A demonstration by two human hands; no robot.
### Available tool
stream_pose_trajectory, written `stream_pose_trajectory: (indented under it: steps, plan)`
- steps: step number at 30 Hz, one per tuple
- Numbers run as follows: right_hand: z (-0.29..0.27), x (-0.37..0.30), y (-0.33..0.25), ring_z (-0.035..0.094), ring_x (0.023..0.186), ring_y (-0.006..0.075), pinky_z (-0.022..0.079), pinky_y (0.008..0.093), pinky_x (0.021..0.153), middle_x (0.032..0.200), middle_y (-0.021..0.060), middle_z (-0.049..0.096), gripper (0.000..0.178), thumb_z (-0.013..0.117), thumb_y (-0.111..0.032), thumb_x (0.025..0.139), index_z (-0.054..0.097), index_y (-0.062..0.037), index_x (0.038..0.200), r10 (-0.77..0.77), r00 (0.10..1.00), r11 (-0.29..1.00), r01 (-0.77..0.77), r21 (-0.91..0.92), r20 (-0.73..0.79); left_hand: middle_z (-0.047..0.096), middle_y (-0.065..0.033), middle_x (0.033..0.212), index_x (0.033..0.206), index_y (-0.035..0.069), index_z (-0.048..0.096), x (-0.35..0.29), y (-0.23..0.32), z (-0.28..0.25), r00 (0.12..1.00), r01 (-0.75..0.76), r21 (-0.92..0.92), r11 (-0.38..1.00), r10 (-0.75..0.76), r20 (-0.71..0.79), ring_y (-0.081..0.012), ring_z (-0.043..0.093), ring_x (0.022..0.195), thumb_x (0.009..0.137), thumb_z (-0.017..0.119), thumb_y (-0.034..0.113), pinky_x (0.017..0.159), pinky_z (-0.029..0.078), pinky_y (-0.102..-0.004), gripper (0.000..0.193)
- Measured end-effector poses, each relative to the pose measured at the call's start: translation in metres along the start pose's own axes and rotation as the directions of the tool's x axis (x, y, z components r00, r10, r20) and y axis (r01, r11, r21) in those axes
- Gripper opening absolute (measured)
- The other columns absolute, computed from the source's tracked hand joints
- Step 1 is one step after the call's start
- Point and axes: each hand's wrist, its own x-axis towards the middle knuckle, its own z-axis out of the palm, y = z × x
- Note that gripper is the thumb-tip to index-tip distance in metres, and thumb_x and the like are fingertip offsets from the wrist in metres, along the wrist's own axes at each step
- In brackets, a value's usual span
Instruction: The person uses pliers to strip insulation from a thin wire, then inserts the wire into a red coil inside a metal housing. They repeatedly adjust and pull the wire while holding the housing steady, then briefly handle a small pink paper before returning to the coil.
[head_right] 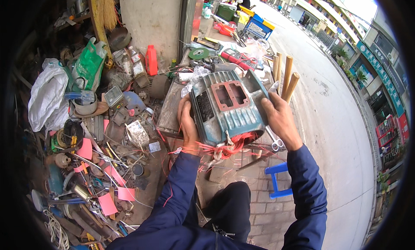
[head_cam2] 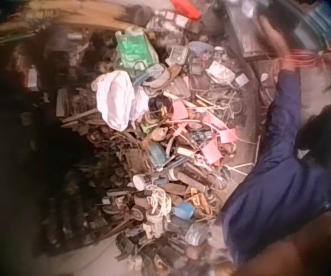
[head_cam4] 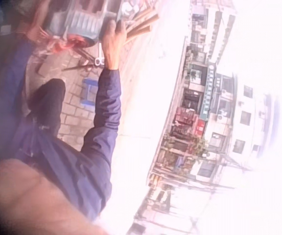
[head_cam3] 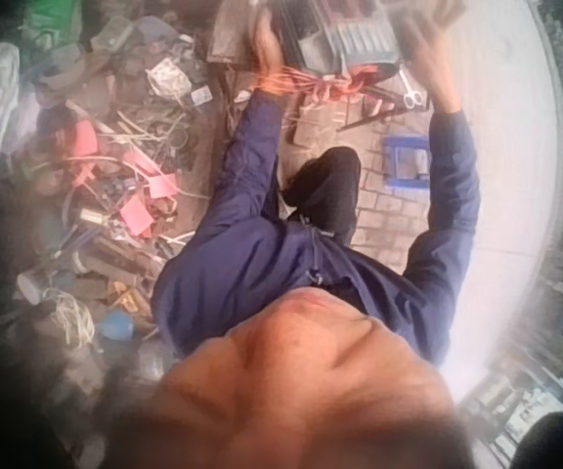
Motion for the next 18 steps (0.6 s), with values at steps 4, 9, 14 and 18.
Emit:
stream_pose_trajectory:
  steps: [4, 9, 14, 18]
  plan:
    - [0.004, 0.003, 0.006, 0.058, 0.084, 0.0146, 0.049, 0.0336, 0.079, 0.090, 0.0108, 0.066, 0.032, 0.057, -0.022, 0.101, 0.062, 0.0065, 0.116, 0.040, 0.999, 0.994, -0.042, 0.097, 0.024, 0.064, -0.0071, 0.119, 0.130, -0.001, 0.059, 0.006, -0.009, 0.001, 0.990, 0.137, -0.186, 0.973, -0.132, 0.040, -0.0170, 0.057, 0.110, 0.104, 0.046, 0.022, 0.101, 0.041, -0.0308, 0.037]
    - [0.008, 0.004, 0.009, 0.059, 0.085, 0.0128, 0.049, 0.0298, 0.078, 0.091, 0.0111, 0.068, 0.031, 0.059, -0.017, 0.099, 0.063, 0.0080, 0.118, -0.005, 0.999, 0.999, 0.006, 0.036, -0.044, 0.063, -0.0039, 0.115, 0.126, 0.001, 0.060, 0.003, -0.004, 0.004, 0.979, 0.198, -0.294, 0.935, -0.204, 0.009, -0.0131, 0.058, 0.104, 0.105, 0.049, 0.022, 0.095, 0.043, -0.0282, 0.033]
    - [0.003, 0.002, -0.008, 0.060, 0.079, 0.0134, 0.050, 0.0316, 0.073, 0.083, 0.0145, 0.067, 0.030, 0.060, -0.015, 0.098, 0.065, 0.0084, 0.116, 0.017, 0.998, 0.994, -0.022, -0.104, -0.054, 0.063, -0.0042, 0.116, 0.128, 0.000, 0.059, -0.009, 0.019, 0.007, 0.987, 0.149, -0.250, 0.957, -0.160, -0.026, -0.0143, 0.057, 0.109, 0.105, 0.050, 0.023, 0.099, 0.040, -0.0279, 0.034]
    - [-0.001, -0.011, -0.022, 0.059, 0.071, 0.0159, 0.050, 0.0352, 0.066, 0.075, 0.0132, 0.064, 0.024, 0.058, -0.016, 0.097, 0.066, 0.0068, 0.102, 0.068, 0.998, 0.996, -0.067, -0.053, 0.009, 0.065, -0.0077, 0.119, 0.130, -0.002, 0.060, -0.001, 0.048, -0.002, 0.987, 0.139, -0.031, 0.990, -0.141, -0.082, -0.0171, 0.060, 0.108, 0.102, 0.055, 0.022, 0.100, 0.043, -0.0291, 0.037]
